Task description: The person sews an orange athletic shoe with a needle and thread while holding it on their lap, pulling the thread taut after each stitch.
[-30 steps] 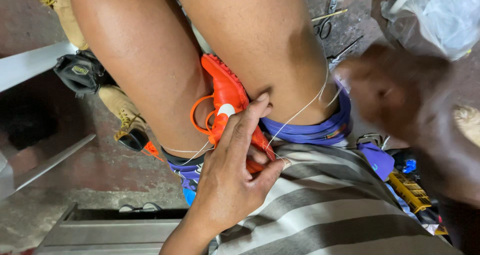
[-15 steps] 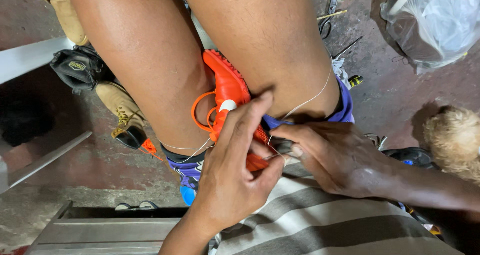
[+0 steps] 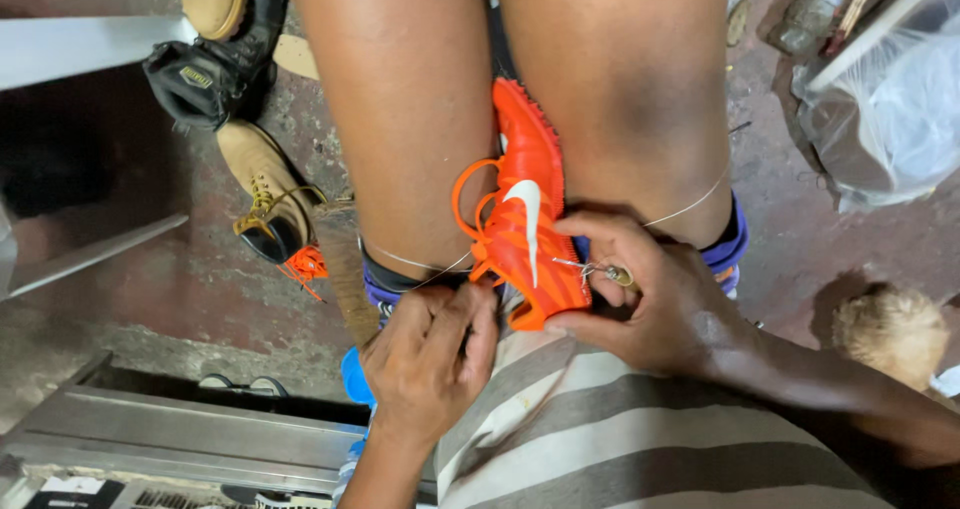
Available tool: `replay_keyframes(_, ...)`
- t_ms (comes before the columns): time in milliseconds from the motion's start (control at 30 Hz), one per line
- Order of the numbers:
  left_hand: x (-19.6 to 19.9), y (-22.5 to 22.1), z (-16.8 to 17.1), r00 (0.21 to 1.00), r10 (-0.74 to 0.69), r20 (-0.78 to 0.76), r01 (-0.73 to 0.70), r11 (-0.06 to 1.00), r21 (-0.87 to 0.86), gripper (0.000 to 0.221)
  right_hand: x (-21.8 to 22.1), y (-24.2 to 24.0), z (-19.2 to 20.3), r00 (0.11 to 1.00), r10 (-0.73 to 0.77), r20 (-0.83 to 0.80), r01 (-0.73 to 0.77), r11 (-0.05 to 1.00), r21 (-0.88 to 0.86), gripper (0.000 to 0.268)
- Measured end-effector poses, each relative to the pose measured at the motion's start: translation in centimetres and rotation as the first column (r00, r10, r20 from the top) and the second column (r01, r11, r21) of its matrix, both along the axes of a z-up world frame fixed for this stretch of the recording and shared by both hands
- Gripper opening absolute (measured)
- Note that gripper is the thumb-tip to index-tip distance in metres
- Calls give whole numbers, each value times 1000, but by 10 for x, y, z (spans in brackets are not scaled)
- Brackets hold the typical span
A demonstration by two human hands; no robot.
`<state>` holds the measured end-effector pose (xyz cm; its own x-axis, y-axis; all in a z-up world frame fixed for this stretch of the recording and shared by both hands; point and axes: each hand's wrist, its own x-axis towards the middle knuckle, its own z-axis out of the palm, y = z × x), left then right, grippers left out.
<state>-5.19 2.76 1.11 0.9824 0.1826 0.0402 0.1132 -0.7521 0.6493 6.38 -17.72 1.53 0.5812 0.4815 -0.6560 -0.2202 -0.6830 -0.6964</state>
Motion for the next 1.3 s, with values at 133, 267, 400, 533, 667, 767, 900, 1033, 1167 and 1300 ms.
replay_keyframes(133,0,6,-8,998,58,28,-59,997,57,27,1,0,-1,997,-14,73,11,999,46,79)
replay_keyframes(267,5,9,-7,1000,-25,-15,26,999,29,35,-3,-4,-2,995,-32,95,24,997,80,78)
replay_keyframes(400,14,18,1,994,-88,67,83,994,66,27,-5,-7,-3,997,-47,57,45,998,45,77)
replay_keyframes(533,28,28,4,982,-41,182,20,993,115,21,-7,-9,-5,996,-77,34,73,990,118,76)
replay_keyframes(667,35,29,5,991,132,29,-133,988,72,17,-5,-7,-6,997,-65,49,60,993,100,75)
replay_keyframes(767,31,33,8,966,228,-124,-240,967,-89,12,-1,-5,-5,992,-31,121,18,994,106,77)
replay_keyframes(900,9,29,12,982,50,-182,-79,985,-151,13,-3,-7,-4,995,-32,93,25,997,76,78)
replay_keyframes(1033,2,4,-1,975,-212,-69,200,969,-146,22,-1,-7,-7,996,-4,86,-2,998,68,77)
replay_keyframes(1167,16,-7,-7,955,-189,-228,151,973,-172,15,-1,-7,-6,997,-30,64,23,993,113,76)
replay_keyframes(1300,34,-7,-1,947,-168,-273,111,970,-214,19,5,-5,-5,994,-90,-55,99,975,200,75)
